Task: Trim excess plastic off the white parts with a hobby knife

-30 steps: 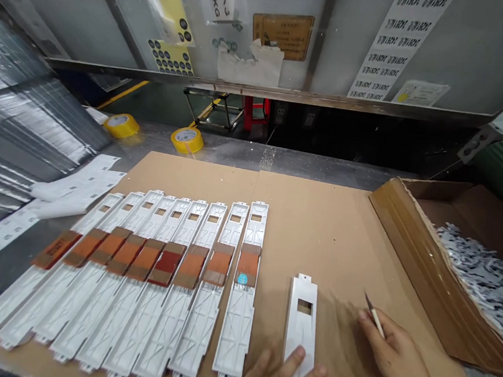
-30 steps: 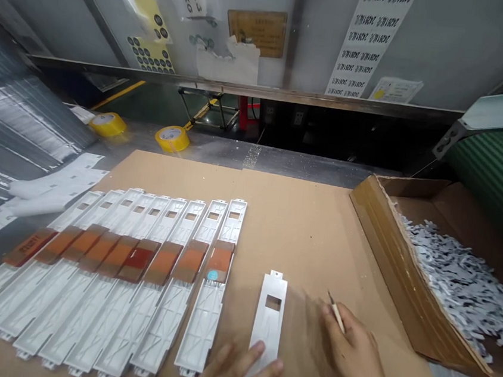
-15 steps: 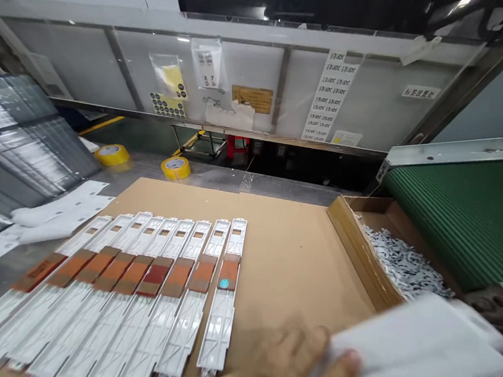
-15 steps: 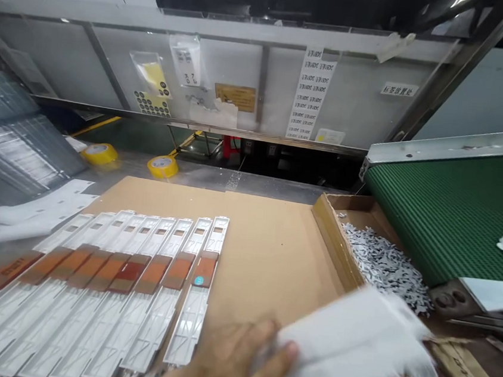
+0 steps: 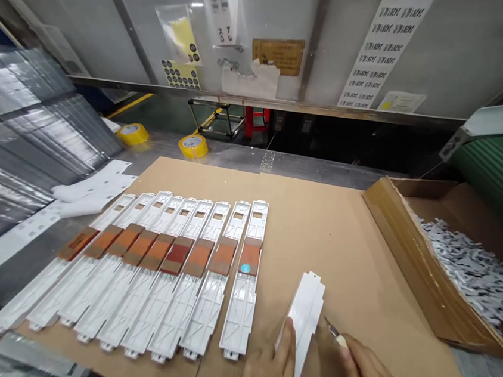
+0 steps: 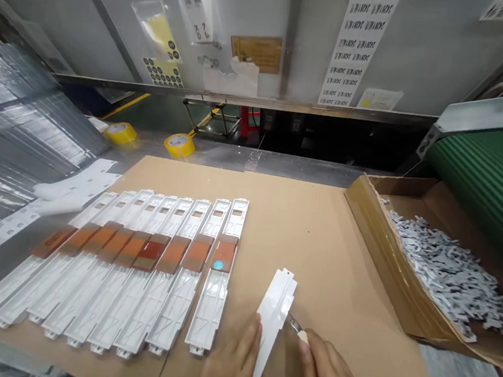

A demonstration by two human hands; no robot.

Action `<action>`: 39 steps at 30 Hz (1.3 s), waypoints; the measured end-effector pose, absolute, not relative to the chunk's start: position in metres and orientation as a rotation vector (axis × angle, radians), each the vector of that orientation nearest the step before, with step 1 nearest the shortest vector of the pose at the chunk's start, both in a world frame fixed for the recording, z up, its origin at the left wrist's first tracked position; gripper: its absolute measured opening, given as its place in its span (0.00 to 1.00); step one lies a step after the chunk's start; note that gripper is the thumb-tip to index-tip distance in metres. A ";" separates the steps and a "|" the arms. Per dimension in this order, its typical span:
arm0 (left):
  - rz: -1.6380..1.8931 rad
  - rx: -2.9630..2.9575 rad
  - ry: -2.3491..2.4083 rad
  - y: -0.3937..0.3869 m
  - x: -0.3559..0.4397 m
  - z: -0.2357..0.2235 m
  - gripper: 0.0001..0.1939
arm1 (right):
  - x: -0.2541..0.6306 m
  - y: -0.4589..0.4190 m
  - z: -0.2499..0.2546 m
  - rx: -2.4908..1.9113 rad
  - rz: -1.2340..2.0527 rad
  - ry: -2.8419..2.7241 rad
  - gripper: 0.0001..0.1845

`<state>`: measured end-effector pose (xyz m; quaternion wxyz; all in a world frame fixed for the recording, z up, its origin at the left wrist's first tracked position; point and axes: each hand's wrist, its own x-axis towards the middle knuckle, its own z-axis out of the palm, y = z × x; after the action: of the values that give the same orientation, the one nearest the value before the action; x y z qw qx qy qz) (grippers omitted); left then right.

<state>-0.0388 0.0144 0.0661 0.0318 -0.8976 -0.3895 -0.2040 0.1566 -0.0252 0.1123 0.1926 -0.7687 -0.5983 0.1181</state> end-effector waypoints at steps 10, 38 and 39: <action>-0.319 -2.759 -1.266 0.008 -0.034 0.072 0.35 | 0.131 0.000 0.116 -2.081 -0.152 -2.062 0.19; -0.368 -2.746 -1.286 0.012 -0.031 0.079 0.30 | 0.133 0.000 0.094 -2.156 -0.093 -2.232 0.13; -0.371 -2.742 -1.286 0.012 -0.031 0.079 0.30 | 0.133 0.000 0.094 -2.151 -0.100 -2.232 0.13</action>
<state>-0.0308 0.0116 0.0789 0.0452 -0.8977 -0.4212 -0.1214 0.1327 0.0002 0.0943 0.0200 -0.6934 -0.7195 -0.0321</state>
